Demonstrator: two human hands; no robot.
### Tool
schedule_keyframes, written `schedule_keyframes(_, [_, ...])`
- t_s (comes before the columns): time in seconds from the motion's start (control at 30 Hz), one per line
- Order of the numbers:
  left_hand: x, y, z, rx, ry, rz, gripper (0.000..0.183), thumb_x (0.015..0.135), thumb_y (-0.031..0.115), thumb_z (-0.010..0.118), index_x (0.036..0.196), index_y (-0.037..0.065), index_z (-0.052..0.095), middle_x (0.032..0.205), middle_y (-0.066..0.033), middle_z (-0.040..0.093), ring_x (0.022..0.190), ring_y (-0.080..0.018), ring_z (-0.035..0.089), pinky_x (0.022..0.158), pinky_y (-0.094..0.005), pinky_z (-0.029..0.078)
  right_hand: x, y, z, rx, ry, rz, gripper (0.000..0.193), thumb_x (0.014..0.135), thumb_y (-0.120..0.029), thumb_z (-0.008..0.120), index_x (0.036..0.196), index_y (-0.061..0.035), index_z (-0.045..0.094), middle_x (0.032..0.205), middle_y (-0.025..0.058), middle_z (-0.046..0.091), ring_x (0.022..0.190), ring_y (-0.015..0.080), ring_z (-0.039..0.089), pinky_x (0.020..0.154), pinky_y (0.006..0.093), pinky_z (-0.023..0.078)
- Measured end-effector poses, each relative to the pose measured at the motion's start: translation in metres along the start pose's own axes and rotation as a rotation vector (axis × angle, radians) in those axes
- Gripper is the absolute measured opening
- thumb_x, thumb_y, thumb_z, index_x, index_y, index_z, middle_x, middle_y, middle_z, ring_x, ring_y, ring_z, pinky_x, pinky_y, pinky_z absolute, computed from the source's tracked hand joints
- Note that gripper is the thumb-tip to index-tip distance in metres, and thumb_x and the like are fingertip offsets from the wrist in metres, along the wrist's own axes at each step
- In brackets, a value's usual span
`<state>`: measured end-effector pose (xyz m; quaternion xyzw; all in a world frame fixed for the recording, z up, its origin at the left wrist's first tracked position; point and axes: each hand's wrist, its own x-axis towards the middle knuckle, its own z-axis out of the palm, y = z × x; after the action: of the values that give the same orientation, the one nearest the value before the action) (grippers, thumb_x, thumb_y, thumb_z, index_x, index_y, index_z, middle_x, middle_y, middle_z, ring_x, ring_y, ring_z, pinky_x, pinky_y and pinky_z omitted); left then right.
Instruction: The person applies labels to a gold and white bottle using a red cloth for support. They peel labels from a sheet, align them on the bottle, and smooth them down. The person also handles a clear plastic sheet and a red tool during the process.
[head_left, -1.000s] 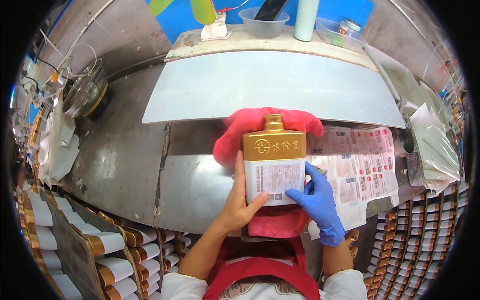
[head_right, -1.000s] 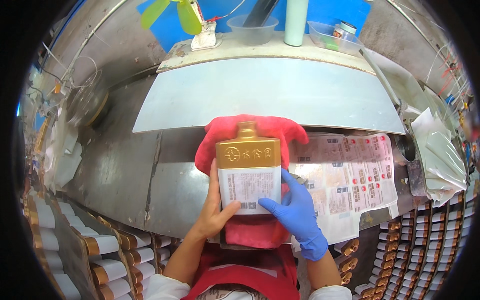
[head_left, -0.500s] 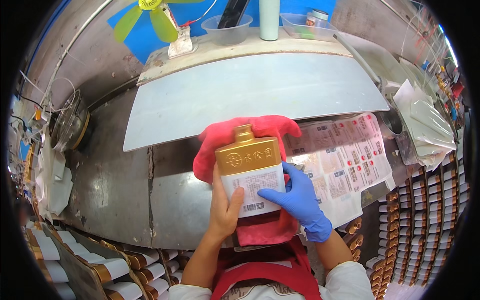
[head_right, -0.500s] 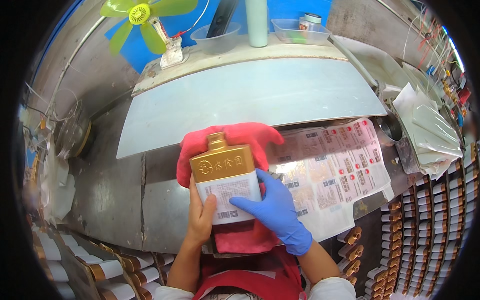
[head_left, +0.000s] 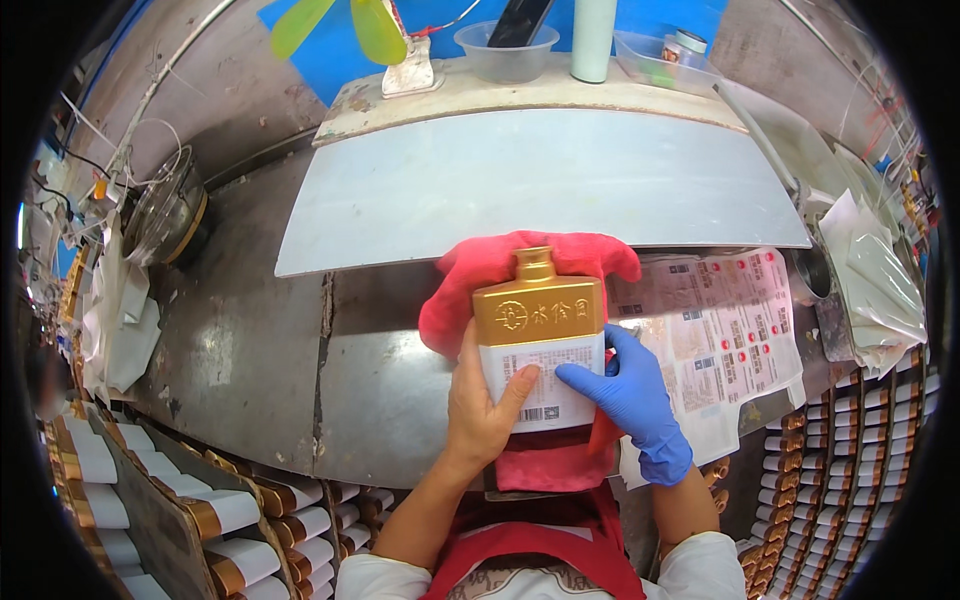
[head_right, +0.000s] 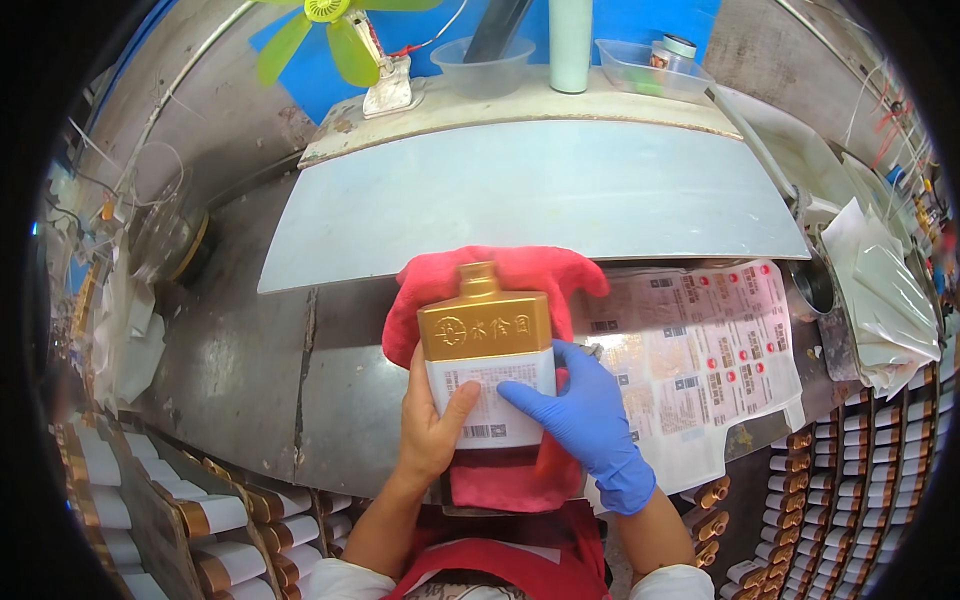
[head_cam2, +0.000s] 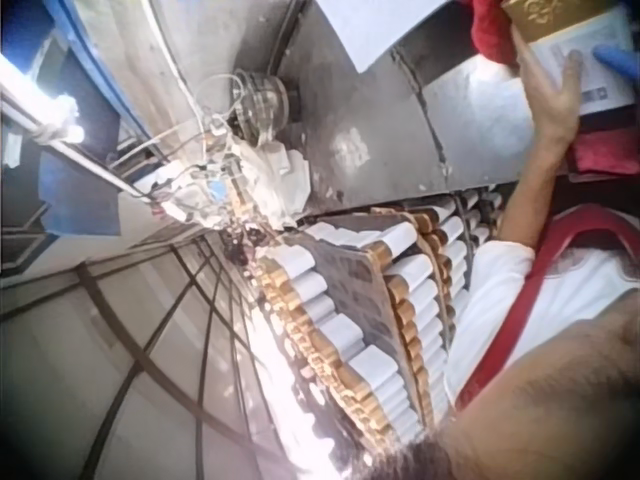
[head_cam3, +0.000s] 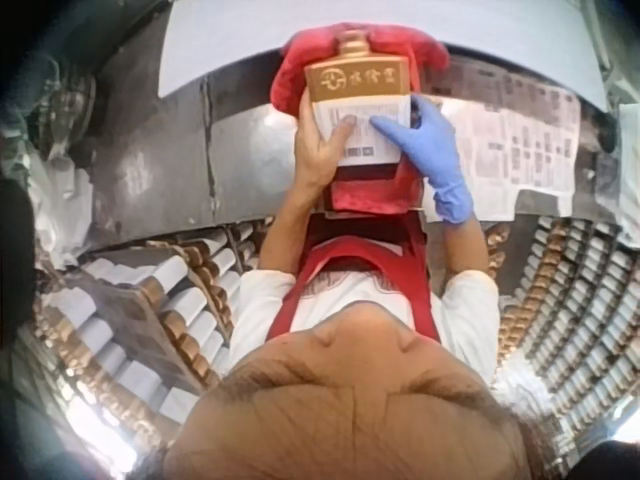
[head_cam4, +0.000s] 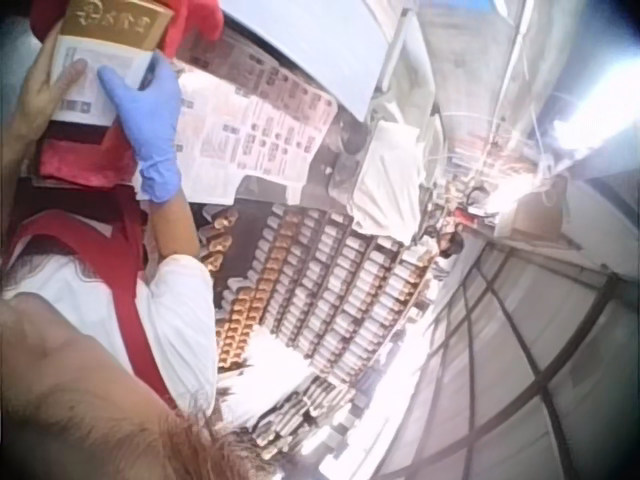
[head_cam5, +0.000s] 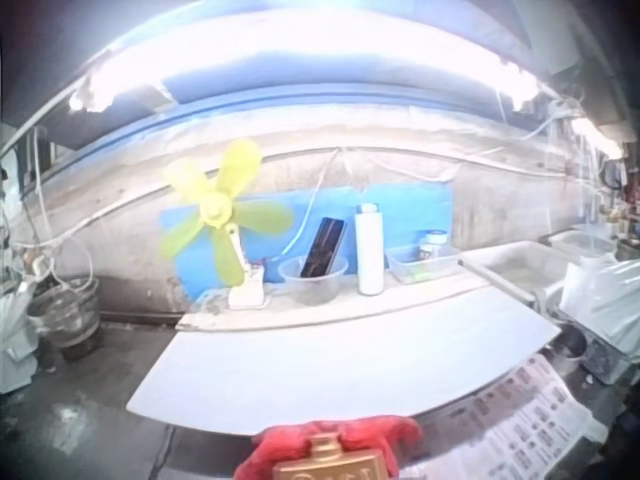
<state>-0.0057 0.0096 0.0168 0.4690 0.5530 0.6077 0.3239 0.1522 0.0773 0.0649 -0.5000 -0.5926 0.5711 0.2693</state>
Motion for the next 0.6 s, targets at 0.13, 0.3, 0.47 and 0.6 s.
schedule_keyframes(0.13, [0.001, 0.0, -0.003, -0.017, -0.03, 0.015, 0.064, 0.088, 0.018, 0.058, 0.136, -0.007, 0.025, 0.115, -0.0198, 0.055, 0.103, -0.025, 0.056, 0.089, -0.0336, 0.043, 0.001, -0.005, 0.001, -0.109, 0.015, -0.011, 0.057, 0.07, -0.028, 0.078, 0.113, 0.0014, 0.055, 0.097, 0.0138, 0.065, 0.087, 0.0195, 0.064, 0.075, 0.0306, 0.052])
schedule_keyframes(0.3, [0.001, -0.005, -0.009, -0.042, -0.079, 0.032, 0.059, 0.092, 0.02, 0.048, 0.139, -0.006, 0.022, 0.122, -0.0203, 0.05, 0.111, -0.0258, 0.05, 0.095, -0.0337, 0.037, 0.005, -0.007, 0.0, -0.291, 0.033, -0.083, 0.062, 0.069, -0.035, 0.078, 0.113, 0.0019, 0.055, 0.099, 0.0159, 0.065, 0.091, 0.0228, 0.063, 0.08, 0.0336, 0.05])
schedule_keyframes(0.47, [0.001, 0.003, -0.01, -0.077, -0.021, -0.015, 0.059, 0.096, 0.02, 0.04, 0.14, -0.008, 0.013, 0.131, -0.0203, 0.042, 0.12, -0.0258, 0.043, 0.101, -0.0331, 0.032, 0.0, -0.005, -0.007, -0.165, -0.037, -0.038, 0.056, 0.075, -0.035, 0.073, 0.114, 0.0015, 0.055, 0.1, 0.0152, 0.065, 0.091, 0.0215, 0.064, 0.08, 0.0328, 0.05])
schedule_keyframes(0.6, [0.017, 0.033, 0.003, 0.318, 0.012, 0.05, 0.074, 0.091, 0.029, 0.053, 0.14, -0.009, 0.011, 0.122, -0.0229, 0.05, 0.112, -0.0313, 0.05, 0.094, -0.0361, 0.038, -0.005, 0.002, -0.004, -0.109, -0.012, -0.039, 0.049, 0.08, -0.032, 0.069, 0.113, 0.0018, 0.056, 0.1, 0.0146, 0.065, 0.089, 0.0199, 0.064, 0.079, 0.0316, 0.05])
